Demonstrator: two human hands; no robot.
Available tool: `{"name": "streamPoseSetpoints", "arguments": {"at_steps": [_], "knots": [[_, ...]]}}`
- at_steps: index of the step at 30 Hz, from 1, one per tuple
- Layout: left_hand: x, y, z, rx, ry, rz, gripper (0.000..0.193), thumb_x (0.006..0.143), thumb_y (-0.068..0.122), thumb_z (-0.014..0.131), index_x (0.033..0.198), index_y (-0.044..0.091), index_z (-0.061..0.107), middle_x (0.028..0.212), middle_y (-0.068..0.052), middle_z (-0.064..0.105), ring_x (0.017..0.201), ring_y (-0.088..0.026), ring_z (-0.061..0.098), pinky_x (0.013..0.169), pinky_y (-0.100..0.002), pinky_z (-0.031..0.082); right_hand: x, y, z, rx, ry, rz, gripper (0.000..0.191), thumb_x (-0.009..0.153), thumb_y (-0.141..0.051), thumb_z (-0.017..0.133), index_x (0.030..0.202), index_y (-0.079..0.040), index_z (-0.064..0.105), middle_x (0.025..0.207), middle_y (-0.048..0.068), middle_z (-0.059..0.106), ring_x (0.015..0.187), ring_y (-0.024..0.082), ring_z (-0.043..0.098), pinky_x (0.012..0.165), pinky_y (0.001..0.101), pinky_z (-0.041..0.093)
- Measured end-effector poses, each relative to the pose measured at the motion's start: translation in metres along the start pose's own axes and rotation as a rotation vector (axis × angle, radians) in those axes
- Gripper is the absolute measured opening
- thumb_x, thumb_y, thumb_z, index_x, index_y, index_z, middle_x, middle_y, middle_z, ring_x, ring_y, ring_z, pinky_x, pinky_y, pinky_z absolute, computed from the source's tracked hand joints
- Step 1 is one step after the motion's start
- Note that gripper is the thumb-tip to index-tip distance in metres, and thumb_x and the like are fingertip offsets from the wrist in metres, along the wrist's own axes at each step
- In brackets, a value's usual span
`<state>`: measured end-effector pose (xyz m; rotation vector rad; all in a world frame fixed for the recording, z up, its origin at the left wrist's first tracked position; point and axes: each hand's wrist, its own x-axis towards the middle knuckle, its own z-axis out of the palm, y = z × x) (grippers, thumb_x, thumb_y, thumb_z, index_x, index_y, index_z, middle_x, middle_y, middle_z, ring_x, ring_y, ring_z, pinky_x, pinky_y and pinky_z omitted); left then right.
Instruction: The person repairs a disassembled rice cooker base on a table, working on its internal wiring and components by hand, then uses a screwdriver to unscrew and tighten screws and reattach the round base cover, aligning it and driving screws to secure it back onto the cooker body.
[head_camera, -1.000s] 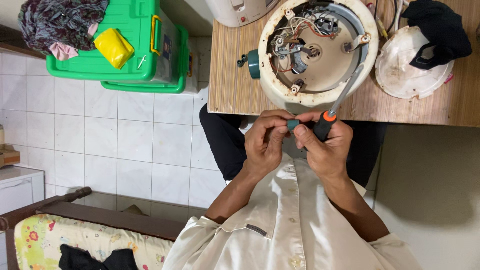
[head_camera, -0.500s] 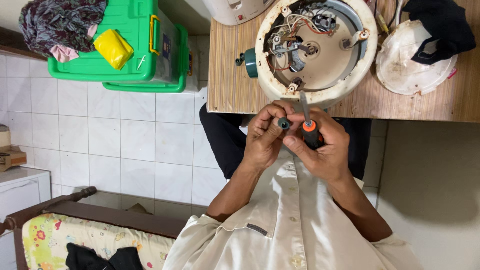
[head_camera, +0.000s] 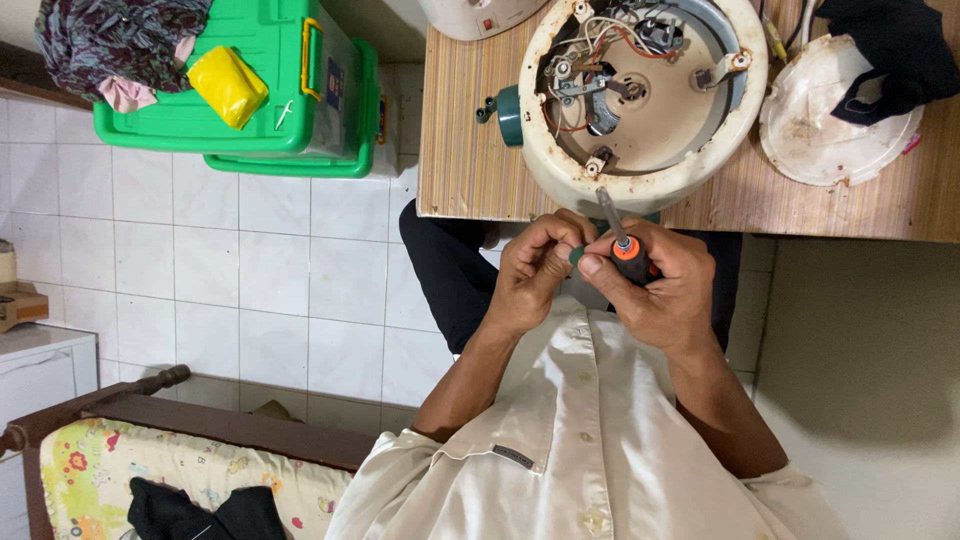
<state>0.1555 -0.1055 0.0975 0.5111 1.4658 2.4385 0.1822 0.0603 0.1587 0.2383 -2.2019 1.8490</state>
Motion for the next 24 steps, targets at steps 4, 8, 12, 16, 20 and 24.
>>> {"name": "streamPoseSetpoints", "arguments": {"at_steps": [4, 8, 12, 16, 20, 24], "knots": [[-0.001, 0.0, 0.002, -0.146, -0.035, -0.007, 0.011, 0.111, 0.014, 0.06, 0.107, 0.004, 0.058, 0.107, -0.009, 0.059, 0.093, -0.014, 0.055, 0.087, -0.03, 0.047, -0.006, 0.009, -0.001, 0.163, -0.046, 0.074, 0.009, 0.097, -0.001, 0.072, 0.091, 0.003, 0.065, 0.08, 0.006, 0.069, 0.067, 0.009, 0.065, 0.059, 0.0243, 0.051], [-0.001, -0.001, 0.01, -0.45, -0.047, -0.083, 0.012, 0.108, 0.015, 0.063, 0.109, 0.004, 0.059, 0.103, -0.011, 0.059, 0.093, -0.02, 0.06, 0.079, -0.032, 0.05, -0.012, 0.025, -0.007, 0.396, 0.042, 0.088, 0.011, 0.102, -0.003, 0.066, 0.094, 0.003, 0.062, 0.082, 0.008, 0.067, 0.067, 0.009, 0.063, 0.061, 0.0261, 0.054], [0.002, -0.002, 0.015, -0.663, -0.113, -0.137, 0.012, 0.108, 0.014, 0.065, 0.113, 0.004, 0.06, 0.097, -0.01, 0.058, 0.088, -0.021, 0.062, 0.076, -0.032, 0.05, -0.012, 0.035, -0.028, 0.246, 0.241, 0.096, 0.02, 0.111, -0.006, 0.066, 0.097, 0.005, 0.058, 0.078, 0.01, 0.066, 0.061, 0.009, 0.059, 0.056, 0.0237, 0.048], [0.005, -0.003, 0.02, -0.693, -0.125, -0.158, 0.012, 0.107, 0.015, 0.065, 0.113, 0.005, 0.06, 0.097, -0.012, 0.059, 0.092, -0.023, 0.062, 0.076, -0.032, 0.05, -0.014, 0.035, -0.048, -0.002, 0.251, 0.091, 0.029, 0.102, -0.011, 0.072, 0.115, 0.007, 0.053, 0.085, 0.008, 0.065, 0.068, 0.009, 0.058, 0.059, 0.023, 0.045], [0.011, -0.007, 0.027, -0.72, -0.133, -0.181, 0.011, 0.108, 0.012, 0.065, 0.115, 0.005, 0.06, 0.098, -0.012, 0.059, 0.09, -0.023, 0.062, 0.076, -0.032, 0.051, -0.024, 0.033, -0.053, 0.147, 0.213, 0.08, 0.028, 0.105, -0.014, 0.068, 0.124, 0.003, 0.056, 0.094, 0.003, 0.064, 0.077, 0.005, 0.057, 0.069, 0.0197, 0.047], [0.016, -0.011, 0.032, -0.726, -0.155, -0.18, 0.014, 0.106, 0.013, 0.066, 0.115, 0.005, 0.06, 0.099, -0.013, 0.059, 0.091, -0.022, 0.062, 0.077, -0.032, 0.052, -0.031, 0.032, -0.059, -0.016, 0.13, 0.088, 0.022, 0.101, -0.009, 0.073, 0.114, 0.004, 0.062, 0.092, 0.005, 0.063, 0.075, 0.006, 0.054, 0.068, 0.0193, 0.045]]}}
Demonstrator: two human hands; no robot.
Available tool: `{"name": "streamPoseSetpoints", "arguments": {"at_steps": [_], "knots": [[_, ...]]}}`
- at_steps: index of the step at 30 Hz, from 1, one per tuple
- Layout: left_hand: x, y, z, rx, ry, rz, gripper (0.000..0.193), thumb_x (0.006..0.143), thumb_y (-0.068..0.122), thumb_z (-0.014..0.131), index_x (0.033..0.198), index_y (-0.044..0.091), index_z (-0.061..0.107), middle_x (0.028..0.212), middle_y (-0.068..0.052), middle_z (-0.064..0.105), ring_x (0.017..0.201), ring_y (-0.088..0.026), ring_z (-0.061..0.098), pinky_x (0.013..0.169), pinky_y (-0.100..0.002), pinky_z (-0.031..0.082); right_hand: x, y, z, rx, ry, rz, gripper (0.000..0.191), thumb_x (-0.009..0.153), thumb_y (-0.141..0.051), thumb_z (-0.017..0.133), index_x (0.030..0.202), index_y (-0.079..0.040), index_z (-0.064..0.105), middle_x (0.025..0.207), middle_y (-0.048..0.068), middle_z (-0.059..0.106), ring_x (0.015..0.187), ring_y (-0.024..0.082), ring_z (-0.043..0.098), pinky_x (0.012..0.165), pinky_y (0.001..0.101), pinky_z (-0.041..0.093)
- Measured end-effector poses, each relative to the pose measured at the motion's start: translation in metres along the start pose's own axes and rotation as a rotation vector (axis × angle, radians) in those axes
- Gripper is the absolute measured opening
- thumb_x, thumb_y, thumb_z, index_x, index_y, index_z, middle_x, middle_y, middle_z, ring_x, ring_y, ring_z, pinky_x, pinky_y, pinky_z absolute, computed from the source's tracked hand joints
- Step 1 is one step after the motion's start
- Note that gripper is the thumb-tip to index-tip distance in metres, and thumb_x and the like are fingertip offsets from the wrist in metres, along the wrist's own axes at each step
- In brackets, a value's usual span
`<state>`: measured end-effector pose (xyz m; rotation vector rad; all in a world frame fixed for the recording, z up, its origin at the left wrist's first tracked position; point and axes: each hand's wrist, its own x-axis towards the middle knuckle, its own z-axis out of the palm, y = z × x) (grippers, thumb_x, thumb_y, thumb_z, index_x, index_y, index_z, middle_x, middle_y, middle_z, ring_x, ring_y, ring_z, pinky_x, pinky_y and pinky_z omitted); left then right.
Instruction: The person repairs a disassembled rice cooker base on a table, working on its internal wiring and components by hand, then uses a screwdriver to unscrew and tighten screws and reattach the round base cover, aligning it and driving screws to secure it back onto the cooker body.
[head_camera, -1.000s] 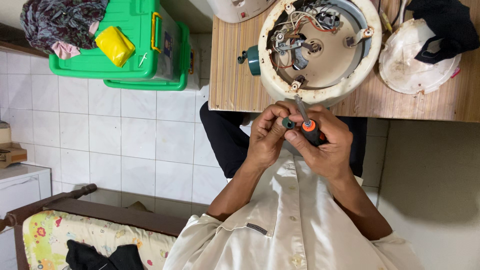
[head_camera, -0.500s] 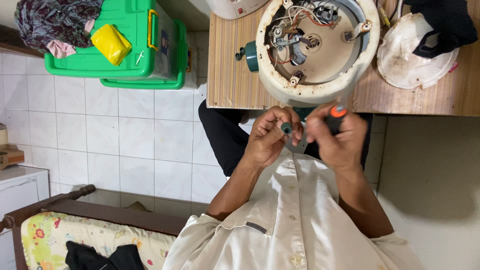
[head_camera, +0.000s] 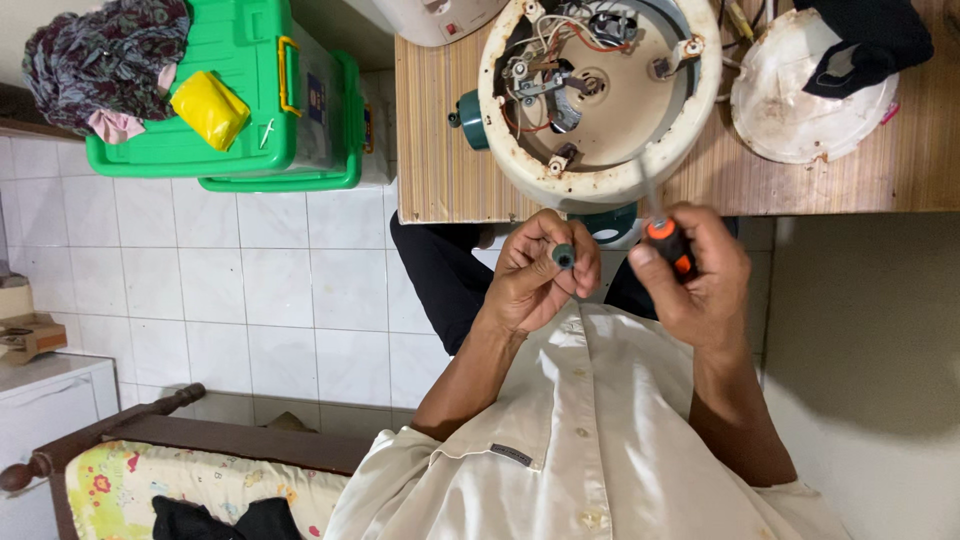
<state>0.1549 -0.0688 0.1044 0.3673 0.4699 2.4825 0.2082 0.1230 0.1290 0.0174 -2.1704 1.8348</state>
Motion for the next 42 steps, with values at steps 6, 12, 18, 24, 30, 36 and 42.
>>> {"name": "streamPoseSetpoints", "arguments": {"at_steps": [6, 12, 18, 24, 30, 36, 42], "knots": [[0.001, -0.009, -0.004, 0.07, 0.04, 0.001, 0.012, 0.105, 0.01, 0.067, 0.112, 0.004, 0.059, 0.102, -0.012, 0.059, 0.094, -0.022, 0.063, 0.079, -0.03, 0.052, -0.001, -0.014, 0.007, 0.124, -0.069, -0.074, 0.023, 0.09, -0.005, 0.079, 0.107, 0.004, 0.066, 0.098, 0.008, 0.07, 0.085, 0.009, 0.065, 0.076, 0.0226, 0.053], [-0.001, -0.009, -0.005, 0.225, 0.129, 0.056, 0.016, 0.1, 0.006, 0.072, 0.109, 0.002, 0.059, 0.107, -0.01, 0.059, 0.093, -0.015, 0.063, 0.08, -0.03, 0.055, 0.008, -0.013, 0.019, 0.166, -0.063, 0.03, 0.016, 0.091, -0.004, 0.078, 0.101, 0.006, 0.071, 0.086, 0.009, 0.073, 0.075, 0.013, 0.07, 0.067, 0.0243, 0.056], [-0.004, 0.003, -0.002, 0.284, 0.144, 0.069, 0.023, 0.097, 0.005, 0.076, 0.112, 0.002, 0.059, 0.107, -0.01, 0.061, 0.09, -0.015, 0.064, 0.075, -0.03, 0.055, 0.008, 0.005, 0.026, 0.443, -0.137, 0.149, 0.013, 0.093, -0.001, 0.075, 0.104, 0.005, 0.071, 0.084, 0.009, 0.071, 0.069, 0.013, 0.068, 0.06, 0.0258, 0.055], [-0.026, 0.012, 0.014, 0.984, 0.289, 0.404, 0.019, 0.108, 0.006, 0.068, 0.125, -0.002, 0.066, 0.11, -0.012, 0.063, 0.095, -0.016, 0.062, 0.082, -0.028, 0.054, 0.002, 0.008, 0.063, 0.712, -0.071, 0.373, 0.013, 0.094, 0.002, 0.07, 0.106, 0.005, 0.068, 0.085, 0.009, 0.072, 0.067, 0.013, 0.067, 0.062, 0.027, 0.057], [-0.054, 0.035, 0.006, 1.247, 0.548, 0.698, 0.019, 0.103, 0.008, 0.065, 0.12, -0.001, 0.061, 0.115, -0.01, 0.06, 0.078, -0.011, 0.061, 0.064, -0.022, 0.055, 0.008, 0.002, 0.126, 0.645, -0.212, 0.478, 0.014, 0.095, -0.002, 0.071, 0.107, 0.004, 0.071, 0.083, 0.006, 0.07, 0.066, 0.01, 0.064, 0.058, 0.0243, 0.052], [-0.054, 0.059, -0.049, 0.599, 0.866, 0.666, 0.019, 0.11, 0.015, 0.062, 0.119, -0.002, 0.065, 0.092, -0.006, 0.061, 0.07, -0.008, 0.051, 0.057, -0.026, 0.044, 0.039, 0.017, 0.196, 0.576, -0.275, 0.423, 0.013, 0.091, -0.004, 0.074, 0.101, 0.002, 0.069, 0.083, 0.004, 0.072, 0.069, 0.01, 0.068, 0.058, 0.0236, 0.054], [-0.034, 0.116, -0.123, 0.055, 0.863, 0.595, 0.015, 0.103, 0.018, 0.065, 0.103, 0.004, 0.061, 0.087, -0.009, 0.065, 0.076, -0.017, 0.062, 0.065, -0.031, 0.049, 0.076, 0.051, 0.256, -0.1, -0.2, 0.289, 0.015, 0.092, -0.009, 0.079, 0.094, 0.003, 0.069, 0.074, 0.011, 0.069, 0.065, 0.019, 0.067, 0.059, 0.0332, 0.053]]}}
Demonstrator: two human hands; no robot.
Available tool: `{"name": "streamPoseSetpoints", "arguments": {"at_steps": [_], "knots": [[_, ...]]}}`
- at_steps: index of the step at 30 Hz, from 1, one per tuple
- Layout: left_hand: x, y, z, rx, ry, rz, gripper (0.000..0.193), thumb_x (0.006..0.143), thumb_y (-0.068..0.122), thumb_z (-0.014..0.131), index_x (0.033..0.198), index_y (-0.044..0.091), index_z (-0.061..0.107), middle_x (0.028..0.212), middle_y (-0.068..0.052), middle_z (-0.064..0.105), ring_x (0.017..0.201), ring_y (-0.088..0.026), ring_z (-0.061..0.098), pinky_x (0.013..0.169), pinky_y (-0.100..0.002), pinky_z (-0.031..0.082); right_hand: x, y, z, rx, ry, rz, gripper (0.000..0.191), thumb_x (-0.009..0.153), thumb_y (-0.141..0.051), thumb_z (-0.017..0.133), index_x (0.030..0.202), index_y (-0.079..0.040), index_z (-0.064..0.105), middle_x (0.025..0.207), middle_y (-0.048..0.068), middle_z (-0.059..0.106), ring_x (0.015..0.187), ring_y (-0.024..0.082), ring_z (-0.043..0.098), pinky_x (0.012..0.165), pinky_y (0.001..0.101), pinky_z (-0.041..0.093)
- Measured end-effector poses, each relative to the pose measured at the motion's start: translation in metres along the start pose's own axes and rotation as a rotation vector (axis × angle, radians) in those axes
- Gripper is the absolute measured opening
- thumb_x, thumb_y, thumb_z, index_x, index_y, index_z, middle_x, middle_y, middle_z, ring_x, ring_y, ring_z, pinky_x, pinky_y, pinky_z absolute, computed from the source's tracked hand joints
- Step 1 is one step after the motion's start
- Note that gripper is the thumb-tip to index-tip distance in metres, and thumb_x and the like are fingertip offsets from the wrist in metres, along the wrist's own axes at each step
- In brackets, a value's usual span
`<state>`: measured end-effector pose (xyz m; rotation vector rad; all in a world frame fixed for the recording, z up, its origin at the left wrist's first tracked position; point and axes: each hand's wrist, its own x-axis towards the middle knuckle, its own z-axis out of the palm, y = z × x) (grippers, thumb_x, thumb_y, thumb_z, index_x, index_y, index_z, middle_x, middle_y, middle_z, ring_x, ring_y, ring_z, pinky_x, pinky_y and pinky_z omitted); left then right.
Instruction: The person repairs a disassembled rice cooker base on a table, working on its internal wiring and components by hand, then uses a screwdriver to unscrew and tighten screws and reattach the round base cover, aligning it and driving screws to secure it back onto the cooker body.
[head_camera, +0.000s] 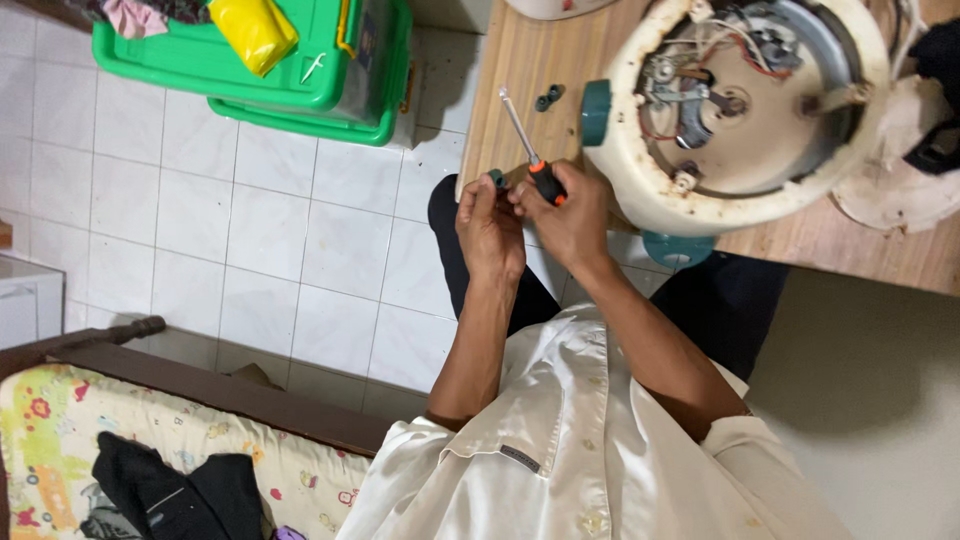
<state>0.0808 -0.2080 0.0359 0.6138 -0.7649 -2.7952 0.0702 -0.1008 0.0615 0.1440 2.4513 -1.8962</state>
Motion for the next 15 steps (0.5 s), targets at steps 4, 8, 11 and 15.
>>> {"name": "streamPoseSetpoints", "arguments": {"at_steps": [4, 8, 11, 15], "knots": [[0.032, 0.015, -0.003, 0.044, 0.076, -0.047, 0.015, 0.101, 0.018, 0.066, 0.101, 0.005, 0.059, 0.088, -0.01, 0.067, 0.074, -0.018, 0.062, 0.064, -0.032, 0.049, 0.035, 0.008, 0.034, -0.526, 0.198, -0.404, 0.028, 0.079, -0.006, 0.081, 0.103, 0.001, 0.069, 0.089, 0.018, 0.069, 0.077, 0.038, 0.069, 0.067, 0.0467, 0.053], [0.049, 0.023, 0.002, 0.13, 0.043, 0.017, 0.014, 0.102, 0.015, 0.066, 0.102, 0.004, 0.059, 0.086, -0.011, 0.067, 0.07, -0.018, 0.061, 0.062, -0.031, 0.05, 0.053, 0.009, 0.053, -0.634, 0.174, -0.342, 0.022, 0.083, -0.008, 0.082, 0.092, 0.0, 0.064, 0.094, 0.019, 0.065, 0.088, 0.042, 0.064, 0.074, 0.053, 0.049], [0.057, 0.027, 0.004, 0.128, 0.04, 0.038, 0.012, 0.102, 0.012, 0.065, 0.103, 0.002, 0.059, 0.086, -0.011, 0.066, 0.072, -0.018, 0.062, 0.064, -0.031, 0.052, 0.052, 0.006, 0.057, -0.596, 0.185, -0.313, 0.025, 0.083, -0.01, 0.082, 0.095, 0.0, 0.064, 0.095, 0.019, 0.063, 0.09, 0.042, 0.062, 0.073, 0.0538, 0.048], [0.06, 0.03, 0.006, 0.092, 0.018, 0.053, 0.01, 0.102, 0.009, 0.064, 0.103, 0.001, 0.058, 0.089, -0.01, 0.065, 0.075, -0.02, 0.064, 0.066, -0.033, 0.053, 0.048, 0.008, 0.057, -0.547, 0.253, -0.346, 0.023, 0.089, -0.004, 0.078, 0.105, 0.002, 0.064, 0.098, 0.02, 0.06, 0.089, 0.042, 0.062, 0.073, 0.052, 0.048]]}}
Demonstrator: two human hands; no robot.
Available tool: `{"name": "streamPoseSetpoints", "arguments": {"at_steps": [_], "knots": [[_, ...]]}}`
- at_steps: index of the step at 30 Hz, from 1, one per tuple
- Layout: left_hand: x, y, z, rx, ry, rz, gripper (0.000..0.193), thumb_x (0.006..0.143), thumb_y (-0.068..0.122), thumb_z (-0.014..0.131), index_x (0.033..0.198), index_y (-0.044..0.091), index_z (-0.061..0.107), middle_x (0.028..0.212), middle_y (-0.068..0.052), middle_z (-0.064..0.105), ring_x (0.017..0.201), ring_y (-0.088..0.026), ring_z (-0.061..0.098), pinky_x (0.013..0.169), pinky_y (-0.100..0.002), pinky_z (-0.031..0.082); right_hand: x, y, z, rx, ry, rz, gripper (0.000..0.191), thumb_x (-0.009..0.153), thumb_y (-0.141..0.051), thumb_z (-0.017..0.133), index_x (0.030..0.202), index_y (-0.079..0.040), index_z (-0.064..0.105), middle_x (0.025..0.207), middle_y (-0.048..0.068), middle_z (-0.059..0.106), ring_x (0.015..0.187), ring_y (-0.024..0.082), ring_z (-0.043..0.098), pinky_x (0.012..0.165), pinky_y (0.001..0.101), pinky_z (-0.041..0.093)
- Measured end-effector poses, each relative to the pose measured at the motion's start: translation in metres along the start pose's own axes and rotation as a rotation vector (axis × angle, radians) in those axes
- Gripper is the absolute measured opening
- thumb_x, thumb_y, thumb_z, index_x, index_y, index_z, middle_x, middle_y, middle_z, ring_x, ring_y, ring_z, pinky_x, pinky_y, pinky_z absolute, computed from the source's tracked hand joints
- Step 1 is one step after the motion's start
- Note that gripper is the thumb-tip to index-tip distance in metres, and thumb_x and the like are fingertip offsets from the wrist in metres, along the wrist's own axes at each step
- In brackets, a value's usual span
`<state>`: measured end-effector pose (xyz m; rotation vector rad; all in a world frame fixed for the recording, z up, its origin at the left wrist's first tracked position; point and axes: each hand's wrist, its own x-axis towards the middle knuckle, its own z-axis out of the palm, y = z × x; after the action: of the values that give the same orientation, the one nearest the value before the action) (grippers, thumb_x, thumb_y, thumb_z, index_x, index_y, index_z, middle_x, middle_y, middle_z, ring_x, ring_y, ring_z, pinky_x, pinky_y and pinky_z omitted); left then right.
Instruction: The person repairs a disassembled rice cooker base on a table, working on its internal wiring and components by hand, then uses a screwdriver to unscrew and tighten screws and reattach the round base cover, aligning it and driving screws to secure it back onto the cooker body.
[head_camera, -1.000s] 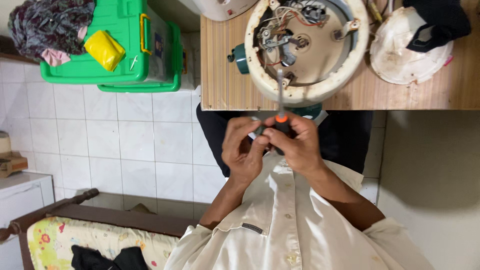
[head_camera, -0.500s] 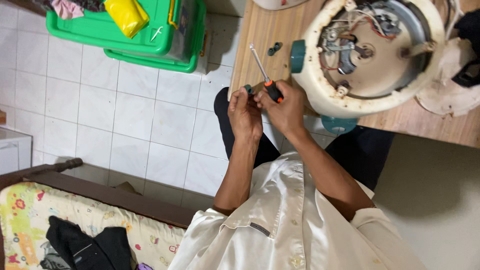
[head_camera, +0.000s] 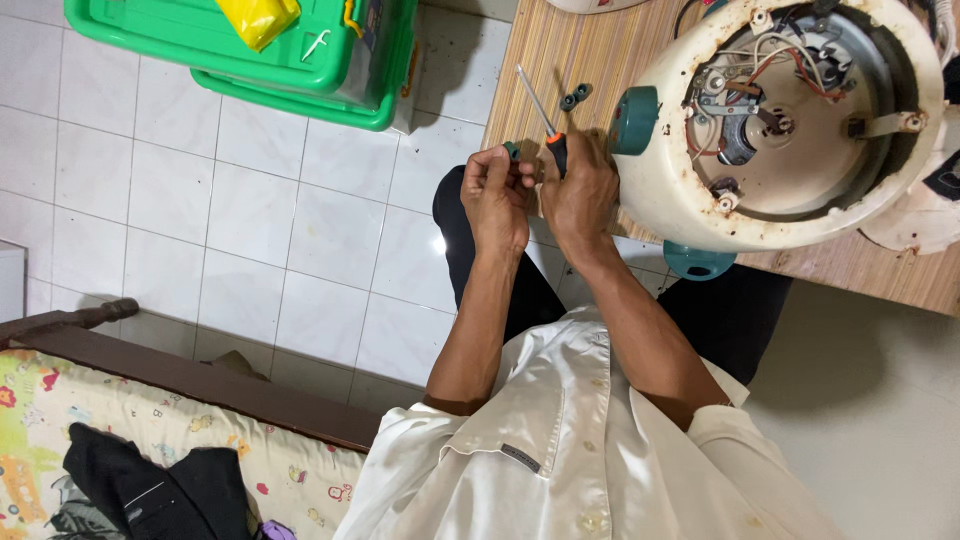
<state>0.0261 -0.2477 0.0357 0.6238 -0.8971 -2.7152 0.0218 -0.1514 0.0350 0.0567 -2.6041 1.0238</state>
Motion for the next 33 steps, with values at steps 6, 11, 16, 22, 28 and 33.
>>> {"name": "streamPoseSetpoints", "arguments": {"at_steps": [6, 11, 16, 22, 28, 33], "knots": [[-0.008, 0.007, -0.005, -0.081, -0.052, -0.022, 0.011, 0.102, 0.012, 0.064, 0.103, 0.002, 0.059, 0.09, -0.011, 0.064, 0.076, -0.02, 0.064, 0.067, -0.033, 0.053, -0.019, 0.006, -0.012, 0.02, 0.039, -0.052, 0.018, 0.089, 0.001, 0.075, 0.101, 0.001, 0.062, 0.1, 0.018, 0.062, 0.088, 0.04, 0.065, 0.073, 0.0488, 0.051], [-0.017, 0.008, -0.006, -0.071, -0.059, -0.051, 0.01, 0.102, 0.013, 0.064, 0.104, 0.004, 0.06, 0.091, -0.008, 0.065, 0.078, -0.019, 0.065, 0.069, -0.032, 0.054, -0.028, 0.007, -0.021, 0.045, -0.023, -0.005, 0.019, 0.087, -0.007, 0.081, 0.096, 0.0, 0.065, 0.092, 0.016, 0.064, 0.08, 0.039, 0.066, 0.068, 0.0491, 0.051], [-0.026, 0.009, -0.009, -0.109, -0.11, -0.115, 0.012, 0.102, 0.016, 0.064, 0.101, 0.005, 0.059, 0.093, -0.011, 0.068, 0.079, -0.02, 0.066, 0.072, -0.032, 0.055, -0.015, -0.001, -0.016, 0.005, -0.086, -0.07, 0.019, 0.081, -0.005, 0.077, 0.097, -0.002, 0.067, 0.096, 0.016, 0.068, 0.083, 0.039, 0.066, 0.069, 0.0481, 0.052], [-0.028, 0.012, -0.011, 0.126, -0.172, 0.104, 0.011, 0.103, 0.009, 0.066, 0.112, 0.005, 0.061, 0.098, -0.011, 0.067, 0.088, -0.022, 0.066, 0.078, -0.035, 0.054, -0.024, -0.005, -0.023, 0.104, -0.022, -0.132, 0.026, 0.087, -0.005, 0.074, 0.111, 0.001, 0.065, 0.1, 0.017, 0.065, 0.092, 0.039, 0.065, 0.074, 0.0474, 0.051], [-0.025, 0.019, 0.0, 1.381, -0.349, 0.956, 0.022, 0.09, -0.004, 0.073, 0.11, 0.001, 0.067, 0.107, -0.015, 0.066, 0.101, -0.035, 0.064, 0.087, -0.039, 0.054, -0.044, -0.008, -0.047, 0.216, -0.003, -0.106, 0.019, 0.091, -0.006, 0.077, 0.106, -0.001, 0.066, 0.096, 0.016, 0.065, 0.083, 0.036, 0.065, 0.071, 0.0451, 0.052], [-0.029, 0.019, 0.005, 1.362, -0.468, 0.948, 0.031, 0.075, -0.008, 0.076, 0.104, -0.001, 0.068, 0.109, -0.016, 0.066, 0.102, -0.037, 0.062, 0.088, -0.041, 0.054, -0.045, -0.008, -0.062, 0.259, 0.015, -0.1, 0.02, 0.092, -0.006, 0.078, 0.106, -0.001, 0.066, 0.092, 0.014, 0.065, 0.079, 0.033, 0.065, 0.07, 0.0418, 0.052]]}}
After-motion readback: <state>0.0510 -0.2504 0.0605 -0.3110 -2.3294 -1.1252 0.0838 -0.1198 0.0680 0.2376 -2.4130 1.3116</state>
